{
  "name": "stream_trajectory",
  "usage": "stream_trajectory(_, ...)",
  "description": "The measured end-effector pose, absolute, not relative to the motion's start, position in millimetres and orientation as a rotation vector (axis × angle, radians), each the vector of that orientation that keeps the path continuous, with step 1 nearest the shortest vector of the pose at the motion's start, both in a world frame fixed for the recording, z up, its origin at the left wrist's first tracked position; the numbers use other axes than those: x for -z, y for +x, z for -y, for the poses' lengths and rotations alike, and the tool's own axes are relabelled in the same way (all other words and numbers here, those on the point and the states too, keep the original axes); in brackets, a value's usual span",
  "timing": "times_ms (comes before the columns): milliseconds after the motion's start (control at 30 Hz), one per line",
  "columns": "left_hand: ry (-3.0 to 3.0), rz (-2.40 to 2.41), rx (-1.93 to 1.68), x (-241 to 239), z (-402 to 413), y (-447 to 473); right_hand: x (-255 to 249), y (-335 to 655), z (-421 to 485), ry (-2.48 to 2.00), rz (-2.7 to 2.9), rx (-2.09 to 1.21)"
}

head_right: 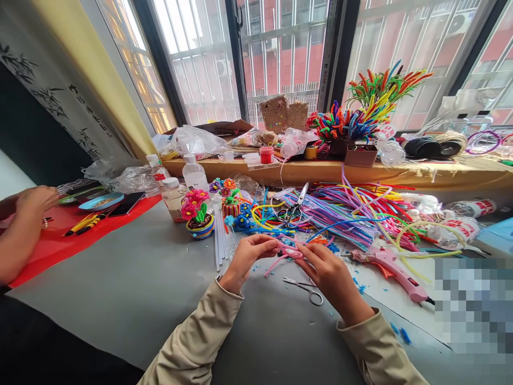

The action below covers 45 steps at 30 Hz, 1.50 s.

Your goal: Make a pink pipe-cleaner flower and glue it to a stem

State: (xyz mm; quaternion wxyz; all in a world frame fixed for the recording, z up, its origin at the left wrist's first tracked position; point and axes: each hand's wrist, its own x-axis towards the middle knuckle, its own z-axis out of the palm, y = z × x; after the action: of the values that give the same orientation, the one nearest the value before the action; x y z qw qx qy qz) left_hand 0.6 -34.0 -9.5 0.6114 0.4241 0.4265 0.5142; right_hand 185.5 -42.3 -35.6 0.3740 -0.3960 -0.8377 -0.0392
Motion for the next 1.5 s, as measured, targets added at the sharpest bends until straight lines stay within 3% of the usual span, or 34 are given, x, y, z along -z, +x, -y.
stream_trajectory(1033,1.103,-0.686,-1.146,15,37,14,34,162,52,-1.049,2.006,-0.112)
stream_trajectory(1333,0.96,-0.813,-1.42,14,32,9,51,159,23,-1.148,2.303,0.269)
stream_trajectory(1500,1.022,-0.829,-1.44,17,30,10,52,151,19,-1.157,2.288,0.262)
